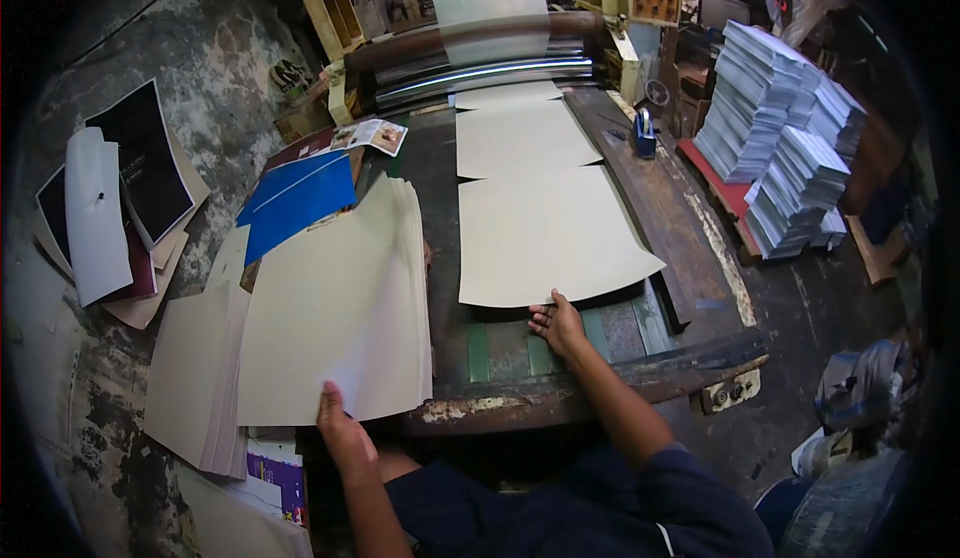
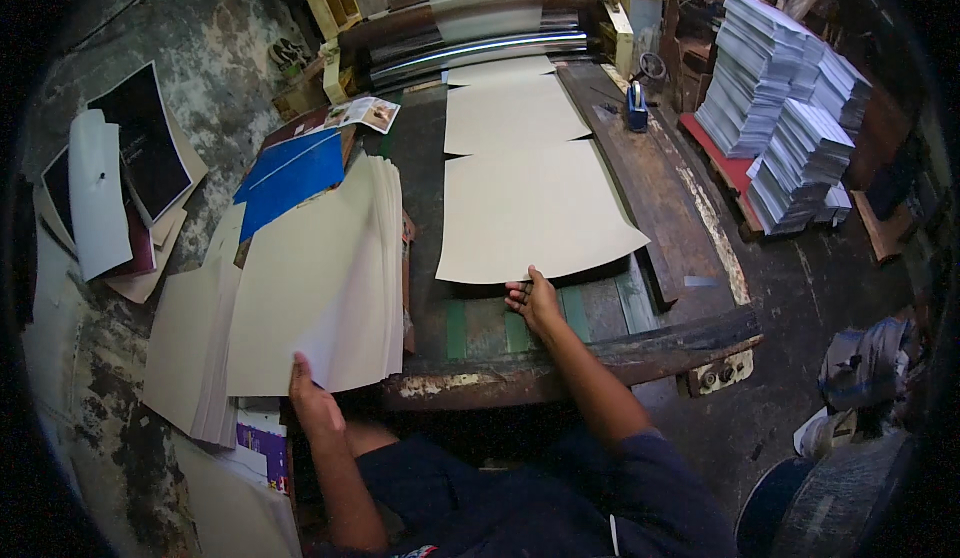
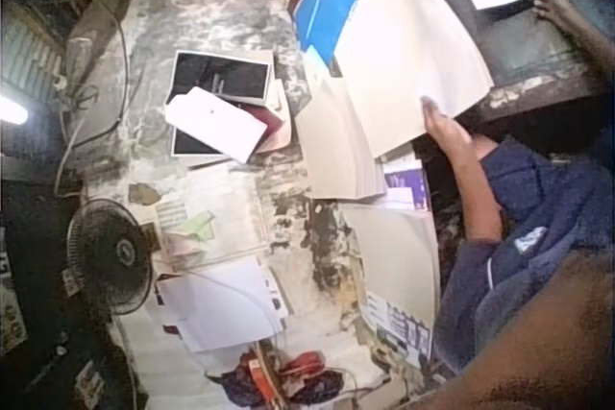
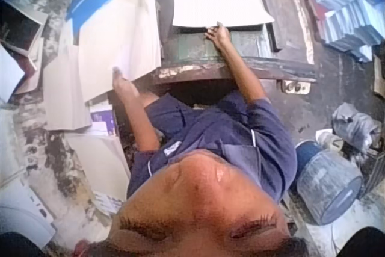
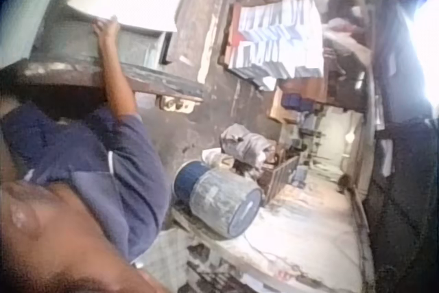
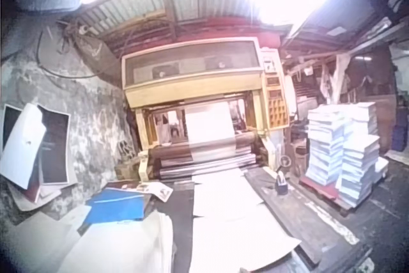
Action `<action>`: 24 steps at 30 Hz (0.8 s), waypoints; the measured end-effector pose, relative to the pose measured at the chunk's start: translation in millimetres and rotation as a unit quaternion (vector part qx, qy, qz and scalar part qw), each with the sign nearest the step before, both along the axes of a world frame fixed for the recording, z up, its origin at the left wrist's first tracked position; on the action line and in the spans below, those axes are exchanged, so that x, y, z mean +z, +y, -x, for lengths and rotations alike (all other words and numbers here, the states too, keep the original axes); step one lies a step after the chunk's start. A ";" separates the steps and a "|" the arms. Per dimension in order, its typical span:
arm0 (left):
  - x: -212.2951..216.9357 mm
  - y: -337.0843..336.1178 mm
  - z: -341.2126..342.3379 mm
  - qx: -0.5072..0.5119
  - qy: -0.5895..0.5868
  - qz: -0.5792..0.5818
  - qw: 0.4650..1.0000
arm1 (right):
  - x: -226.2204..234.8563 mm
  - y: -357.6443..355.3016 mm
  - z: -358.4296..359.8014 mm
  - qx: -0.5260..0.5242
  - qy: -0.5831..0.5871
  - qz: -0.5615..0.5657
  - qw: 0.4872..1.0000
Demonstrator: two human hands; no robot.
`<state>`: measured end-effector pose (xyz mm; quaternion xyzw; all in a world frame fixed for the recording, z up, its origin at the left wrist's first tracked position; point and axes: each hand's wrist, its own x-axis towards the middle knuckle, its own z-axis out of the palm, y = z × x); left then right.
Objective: The person organizes and stacks large paper sheets on a workbench, picking up individual sheets from one pile and placing them onto another while aligning them with the machine's rollers.
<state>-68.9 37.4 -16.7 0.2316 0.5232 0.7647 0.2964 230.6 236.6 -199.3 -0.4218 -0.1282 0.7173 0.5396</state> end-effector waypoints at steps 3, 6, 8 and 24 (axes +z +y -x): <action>2.4 -9.8 -6.9 -0.033 0.178 0.042 0.983 | 8.1 -9.7 8.5 -0.024 -0.016 0.021 0.999; 9.7 -24.4 -20.3 -0.089 0.384 0.103 0.913 | 52.1 -41.2 18.1 0.055 0.000 -0.026 0.998; 20.5 -29.1 -27.8 -0.174 0.538 0.067 0.822 | 81.2 -64.2 10.5 0.164 0.028 -0.113 0.980; -198.6 -88.4 -158.9 -0.383 0.384 0.169 0.823 | 32.2 -218.3 -47.5 0.193 -0.030 -0.014 0.981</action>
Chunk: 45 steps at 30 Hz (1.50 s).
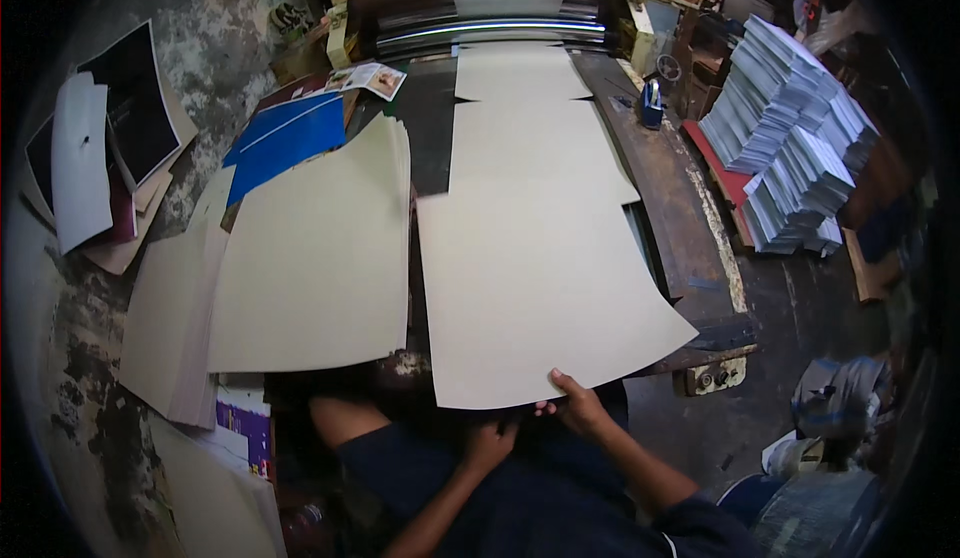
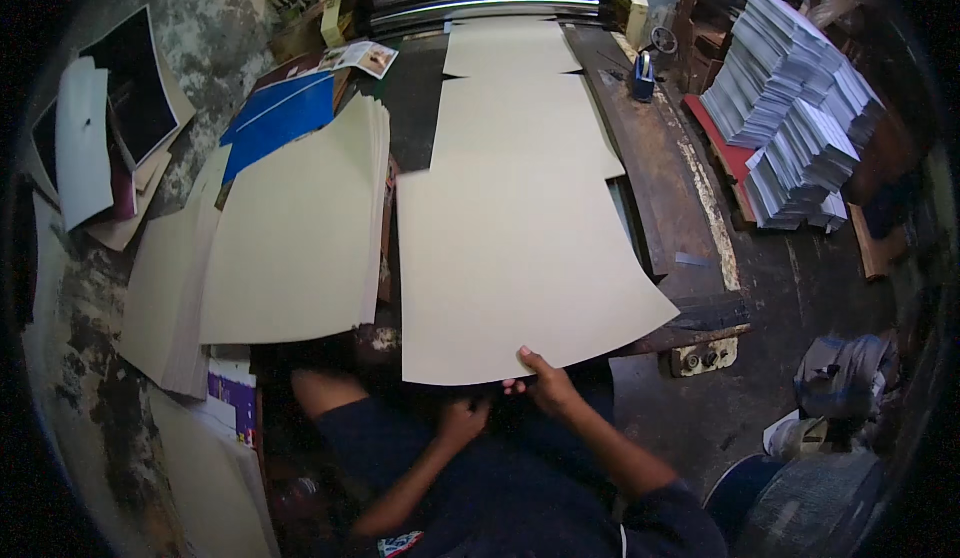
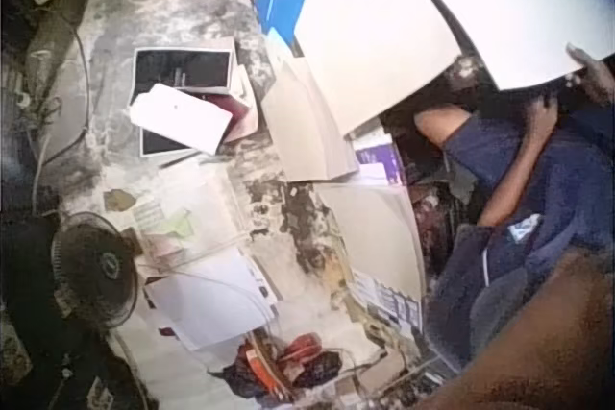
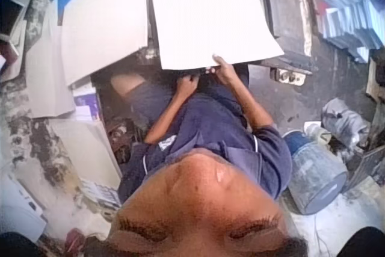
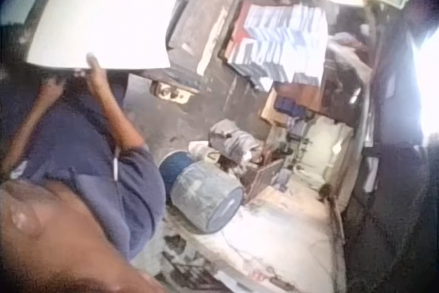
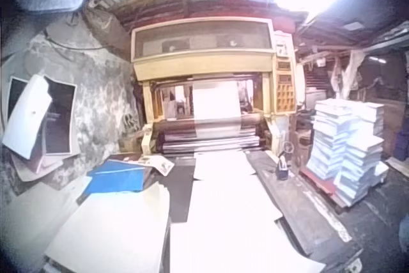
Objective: The person organizes and stacks large paper sheets on a workbench, picking up individual sheets from one pile and placing them onto another while aligning them with the machine's rollers.
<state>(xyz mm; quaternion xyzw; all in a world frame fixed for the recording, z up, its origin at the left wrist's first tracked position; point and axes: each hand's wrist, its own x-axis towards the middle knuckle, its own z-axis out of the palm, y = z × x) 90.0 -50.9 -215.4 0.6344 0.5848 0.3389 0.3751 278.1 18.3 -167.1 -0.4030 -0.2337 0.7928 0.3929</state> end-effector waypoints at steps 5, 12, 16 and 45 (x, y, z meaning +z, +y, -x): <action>-99.3 1.2 -25.8 -0.270 0.179 0.242 0.915 | 10.3 -36.2 20.1 0.032 -0.034 0.086 0.995; -104.9 19.5 -56.3 -0.349 0.260 0.133 0.890 | -3.5 -23.8 18.8 -0.020 0.029 0.066 0.997; -101.0 11.9 -63.9 -0.111 0.257 -0.074 0.957 | 14.5 9.6 31.3 -0.011 0.034 0.091 0.995; 229.1 89.1 171.5 -0.031 0.124 -0.181 0.975 | -1.9 118.3 43.0 -0.185 0.019 -0.032 0.982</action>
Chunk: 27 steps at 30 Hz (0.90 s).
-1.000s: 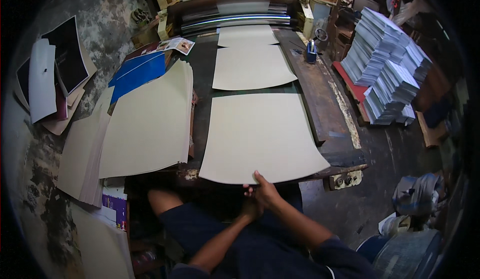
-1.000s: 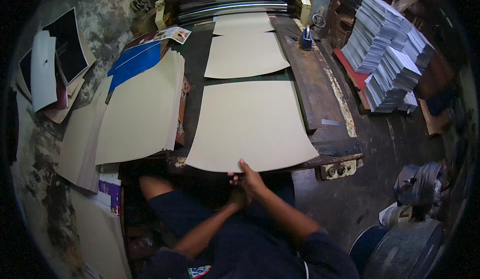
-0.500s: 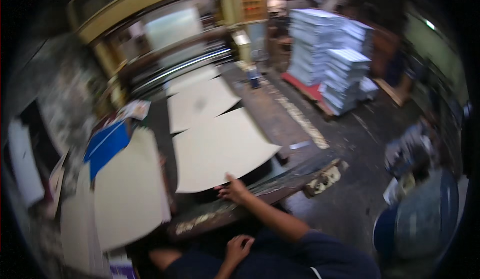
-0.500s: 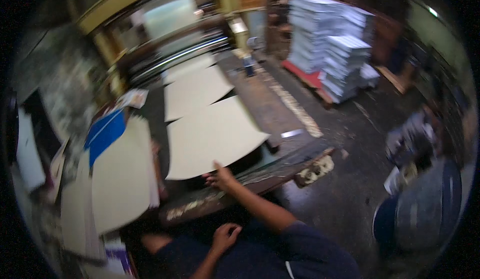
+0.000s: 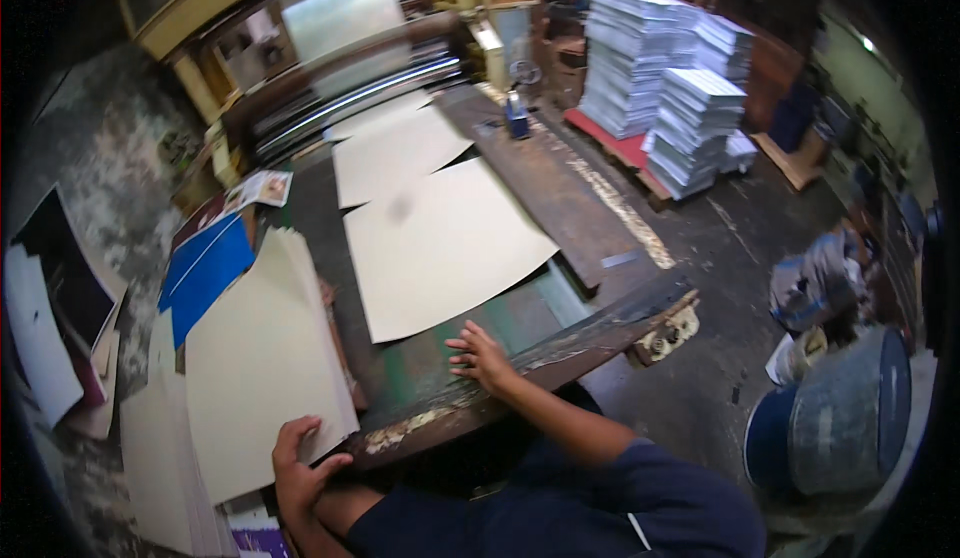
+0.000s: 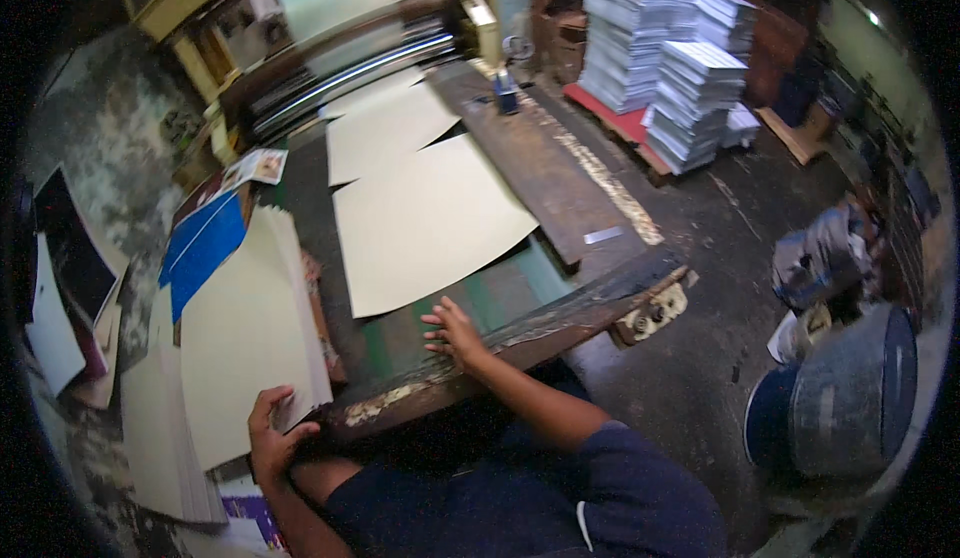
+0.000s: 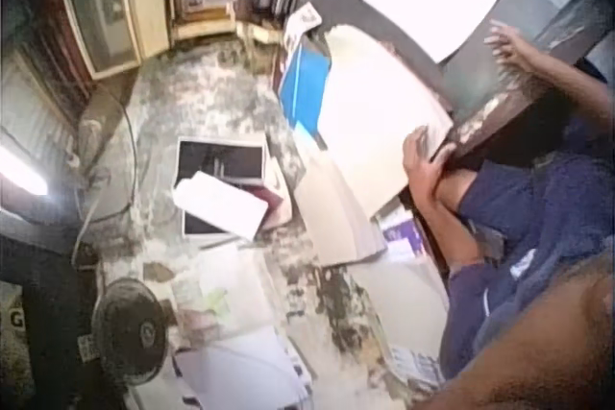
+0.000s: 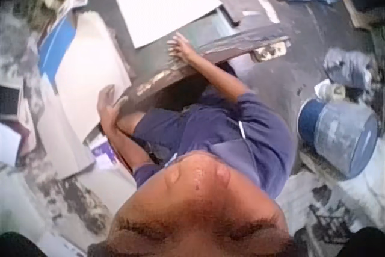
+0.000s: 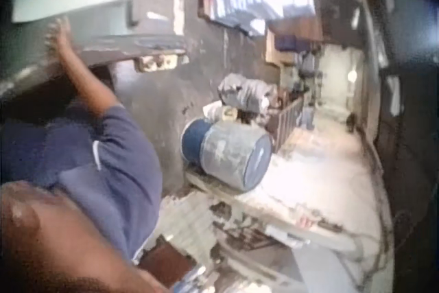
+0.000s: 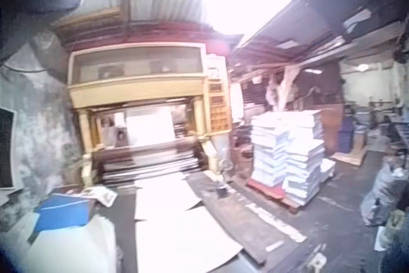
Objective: The person organizes and stacks large paper sheets on a workbench, picking up individual sheets from one pile and placing them onto another while aligning them with the machine's rollers.
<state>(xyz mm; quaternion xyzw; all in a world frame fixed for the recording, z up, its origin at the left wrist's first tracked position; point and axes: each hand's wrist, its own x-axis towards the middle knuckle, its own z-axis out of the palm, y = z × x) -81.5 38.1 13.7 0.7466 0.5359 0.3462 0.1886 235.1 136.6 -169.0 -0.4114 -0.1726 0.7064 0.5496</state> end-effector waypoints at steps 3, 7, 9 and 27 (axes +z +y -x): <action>-33.5 2.1 21.8 0.055 -0.131 0.085 0.986 | -4.4 -21.3 -5.3 0.055 -0.022 -0.021 0.998; -32.1 0.3 28.5 0.087 -0.122 0.100 0.984 | -1.0 -34.3 -9.0 0.105 -0.014 -0.008 0.994; -18.7 -1.5 18.5 0.036 -0.080 0.060 0.994 | 6.9 -37.9 -8.6 0.105 -0.017 0.004 0.994; -29.9 -10.5 -20.0 0.244 -0.108 -0.167 0.949 | 24.9 -44.4 2.1 0.104 -0.006 -0.014 0.994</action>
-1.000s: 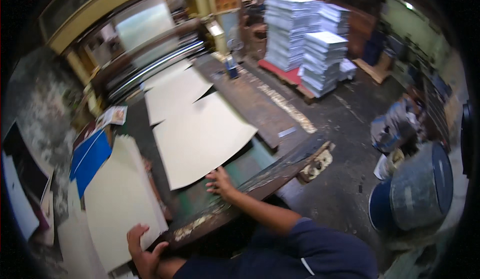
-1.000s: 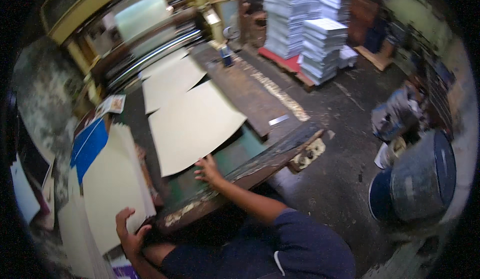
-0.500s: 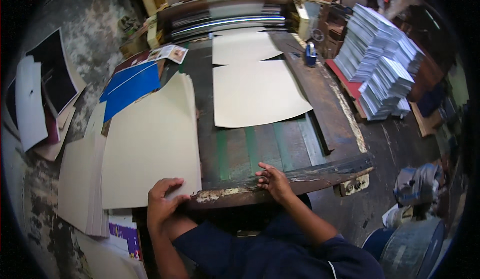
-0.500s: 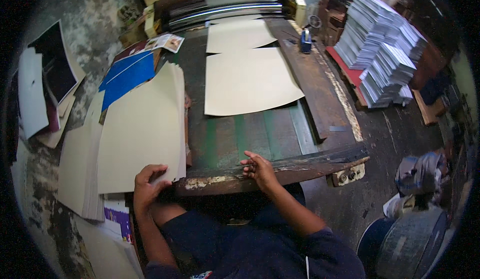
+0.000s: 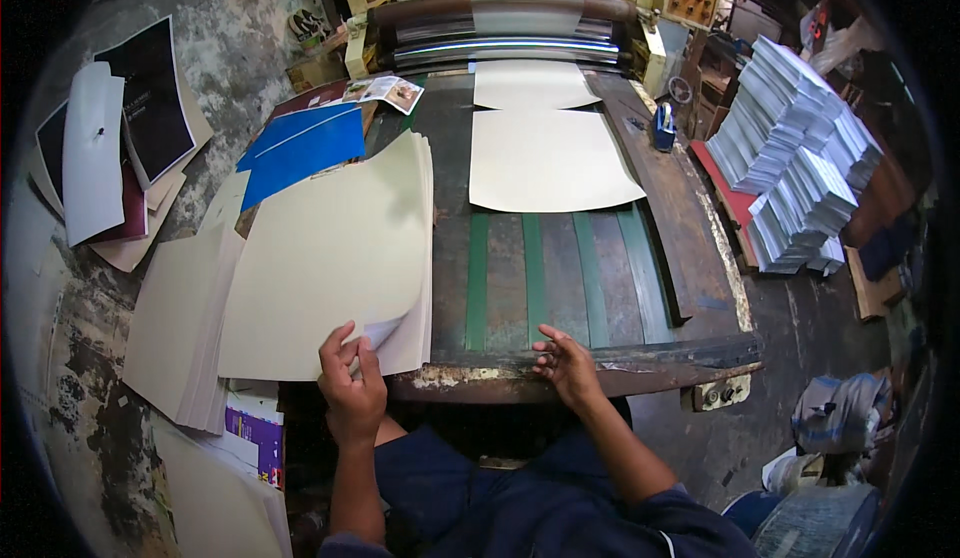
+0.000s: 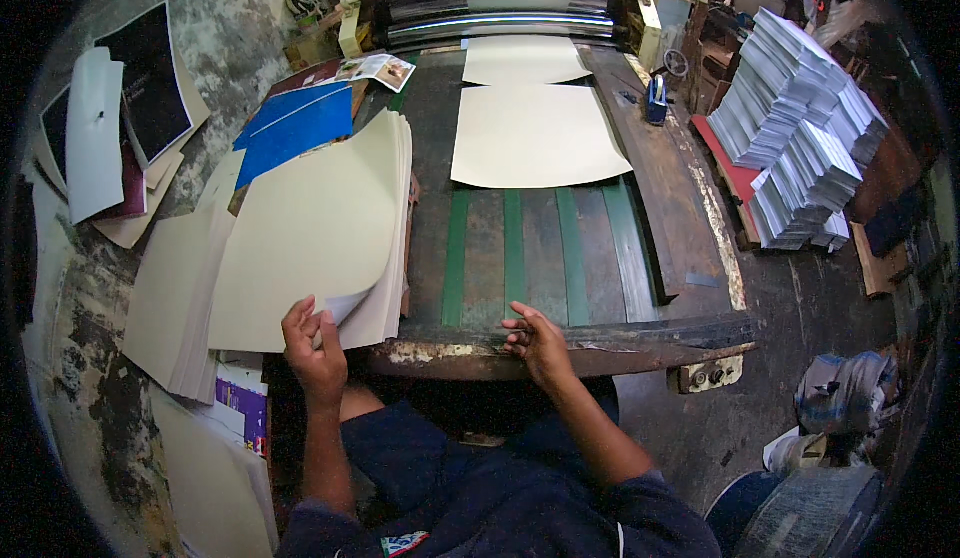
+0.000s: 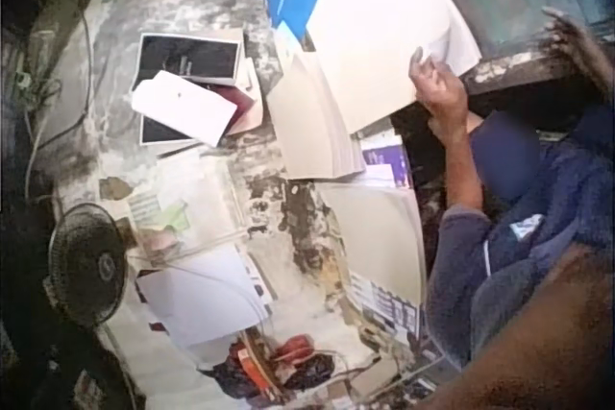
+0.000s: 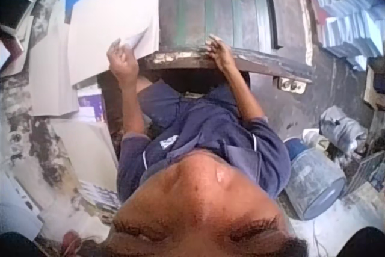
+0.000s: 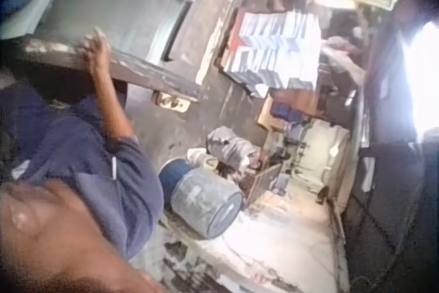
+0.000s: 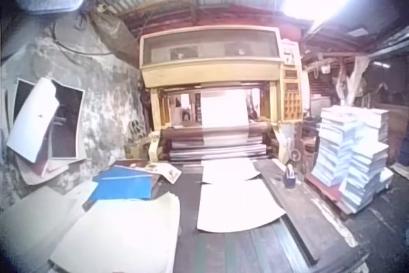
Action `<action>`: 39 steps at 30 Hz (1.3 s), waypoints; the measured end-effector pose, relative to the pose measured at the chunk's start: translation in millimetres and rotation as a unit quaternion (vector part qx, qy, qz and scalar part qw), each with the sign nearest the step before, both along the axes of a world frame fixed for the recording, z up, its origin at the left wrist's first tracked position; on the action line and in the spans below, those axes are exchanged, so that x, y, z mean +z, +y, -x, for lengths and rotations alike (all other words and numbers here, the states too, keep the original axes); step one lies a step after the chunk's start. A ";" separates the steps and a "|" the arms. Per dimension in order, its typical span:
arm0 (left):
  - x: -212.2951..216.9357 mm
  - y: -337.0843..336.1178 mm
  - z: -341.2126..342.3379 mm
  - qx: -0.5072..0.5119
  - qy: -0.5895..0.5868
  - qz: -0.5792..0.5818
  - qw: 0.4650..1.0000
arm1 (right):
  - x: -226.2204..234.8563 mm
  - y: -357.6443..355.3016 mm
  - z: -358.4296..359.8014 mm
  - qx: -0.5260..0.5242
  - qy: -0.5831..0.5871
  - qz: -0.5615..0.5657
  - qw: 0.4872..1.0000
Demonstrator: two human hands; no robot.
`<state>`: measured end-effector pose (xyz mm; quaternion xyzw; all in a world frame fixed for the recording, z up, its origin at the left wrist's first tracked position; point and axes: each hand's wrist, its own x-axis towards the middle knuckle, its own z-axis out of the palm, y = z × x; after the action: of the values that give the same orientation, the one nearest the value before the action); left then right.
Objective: The person organizes and stacks large paper sheets on a workbench, picking up individual sheets from one pile and placing them onto another while aligning them with the machine's rollers.
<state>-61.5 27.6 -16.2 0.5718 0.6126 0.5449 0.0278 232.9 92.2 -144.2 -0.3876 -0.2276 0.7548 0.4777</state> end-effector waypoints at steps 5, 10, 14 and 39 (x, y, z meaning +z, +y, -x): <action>-12.4 -21.0 -0.1 -0.064 0.075 -0.007 0.995 | 1.5 -3.0 -12.0 -0.008 -0.017 0.002 1.000; -7.2 -27.9 10.5 -0.148 0.087 0.055 0.984 | -3.0 -4.2 -11.0 0.003 0.001 -0.008 1.000; 4.3 -26.4 27.1 -0.234 -0.138 0.243 0.931 | -3.1 -4.8 0.9 0.024 0.014 -0.023 0.999; 0.9 -22.8 0.4 -0.117 0.281 0.188 0.934 | 29.3 16.3 4.9 0.026 -0.052 0.057 0.997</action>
<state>-61.9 4.9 -15.4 0.7537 0.6152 0.2298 0.0254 228.1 108.5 -114.9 -0.4464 -0.2189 0.7578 0.4225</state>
